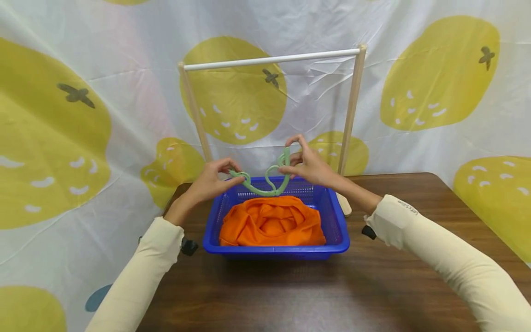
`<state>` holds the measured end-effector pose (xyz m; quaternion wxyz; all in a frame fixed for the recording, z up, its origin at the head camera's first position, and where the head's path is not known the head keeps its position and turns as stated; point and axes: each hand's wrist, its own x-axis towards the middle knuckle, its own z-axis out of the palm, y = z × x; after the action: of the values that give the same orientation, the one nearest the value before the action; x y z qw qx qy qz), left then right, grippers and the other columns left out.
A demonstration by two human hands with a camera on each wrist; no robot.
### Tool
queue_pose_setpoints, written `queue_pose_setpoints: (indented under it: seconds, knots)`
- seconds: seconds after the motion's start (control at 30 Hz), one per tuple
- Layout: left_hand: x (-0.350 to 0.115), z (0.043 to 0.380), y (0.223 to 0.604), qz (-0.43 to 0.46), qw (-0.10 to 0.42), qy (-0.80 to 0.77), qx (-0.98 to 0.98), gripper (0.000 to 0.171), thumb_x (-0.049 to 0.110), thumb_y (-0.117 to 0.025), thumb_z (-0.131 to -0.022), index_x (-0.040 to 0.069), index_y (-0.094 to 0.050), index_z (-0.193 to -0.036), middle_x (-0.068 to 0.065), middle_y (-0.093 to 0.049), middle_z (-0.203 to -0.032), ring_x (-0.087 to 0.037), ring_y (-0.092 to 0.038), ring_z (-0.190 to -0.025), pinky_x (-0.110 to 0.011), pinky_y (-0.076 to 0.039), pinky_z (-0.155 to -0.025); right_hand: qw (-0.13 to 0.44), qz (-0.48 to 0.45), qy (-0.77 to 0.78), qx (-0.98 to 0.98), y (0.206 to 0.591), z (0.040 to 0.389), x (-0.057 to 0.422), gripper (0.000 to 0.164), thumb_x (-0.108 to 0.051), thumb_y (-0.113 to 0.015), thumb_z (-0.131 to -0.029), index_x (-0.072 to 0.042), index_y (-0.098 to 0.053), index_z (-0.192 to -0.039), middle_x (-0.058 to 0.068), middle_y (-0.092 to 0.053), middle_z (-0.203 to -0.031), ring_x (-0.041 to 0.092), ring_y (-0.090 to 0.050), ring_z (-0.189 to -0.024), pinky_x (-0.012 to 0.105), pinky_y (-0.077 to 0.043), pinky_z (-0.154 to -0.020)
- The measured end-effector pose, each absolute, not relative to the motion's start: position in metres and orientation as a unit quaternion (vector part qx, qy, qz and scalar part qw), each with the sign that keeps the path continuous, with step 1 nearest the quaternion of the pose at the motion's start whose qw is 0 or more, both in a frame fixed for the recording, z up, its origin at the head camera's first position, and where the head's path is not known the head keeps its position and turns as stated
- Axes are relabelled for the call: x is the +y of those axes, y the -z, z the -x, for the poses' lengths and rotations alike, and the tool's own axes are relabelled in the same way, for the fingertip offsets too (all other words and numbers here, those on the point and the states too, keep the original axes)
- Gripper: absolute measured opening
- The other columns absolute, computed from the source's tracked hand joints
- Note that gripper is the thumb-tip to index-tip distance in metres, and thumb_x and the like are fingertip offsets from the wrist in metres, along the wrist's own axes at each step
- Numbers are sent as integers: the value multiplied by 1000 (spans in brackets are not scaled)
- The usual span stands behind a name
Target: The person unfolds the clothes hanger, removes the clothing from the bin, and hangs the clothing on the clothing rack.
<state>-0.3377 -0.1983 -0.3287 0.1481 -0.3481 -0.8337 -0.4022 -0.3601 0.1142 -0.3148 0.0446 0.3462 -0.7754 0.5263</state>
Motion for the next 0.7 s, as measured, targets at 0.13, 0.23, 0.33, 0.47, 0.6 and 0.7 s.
queue_pose_setpoints:
  seconds: [0.13,0.23,0.33,0.47,0.6,0.7]
  knots:
    - [-207,336,330,341,151,380,-846,14,15,-83,-90,10,-72,-98,-3,-74,-98,-27,-70,-103,-48,-55,-96,41,-328,-547,-769,312,361,119,60,5,-76,-91,-6,-33,-130,28,-73,-88,36,-73,-71,38,-61,-65]
    - [-212,334,331,340,147,370,-852,13,16,-83,-90,11,-74,-98,-2,-75,-97,-32,-69,-104,-51,-55,-96,40,-317,-558,-766,310,363,122,58,5,-75,-92,-9,-33,-130,27,-74,-91,36,-73,-73,41,-62,-68]
    - [-216,332,333,342,141,364,-855,13,17,-84,-89,12,-76,-97,-2,-76,-97,-31,-69,-104,-52,-55,-95,37,-311,-567,-762,309,363,123,58,4,-75,-92,-9,-33,-130,27,-74,-92,30,-74,-71,46,-62,-70]
    - [-219,330,336,342,132,355,-860,12,19,-84,-89,12,-77,-95,-1,-76,-97,-25,-70,-99,-52,-56,-92,40,-308,-580,-753,309,363,122,59,5,-76,-92,-7,-32,-130,30,-73,-93,23,-74,-70,46,-62,-70]
    - [-221,328,339,340,129,348,-864,12,21,-85,-89,14,-76,-93,0,-76,-95,-26,-69,-98,-52,-57,-91,51,-307,-596,-740,309,364,123,60,6,-74,-92,-4,-30,-130,34,-72,-96,24,-74,-69,38,-62,-66]
    - [-221,328,340,337,129,345,-866,13,22,-86,-88,15,-76,-92,1,-76,-95,-27,-69,-98,-52,-57,-91,56,-308,-604,-733,309,365,123,61,7,-74,-92,-1,-28,-131,36,-71,-96,25,-74,-69,35,-62,-65]
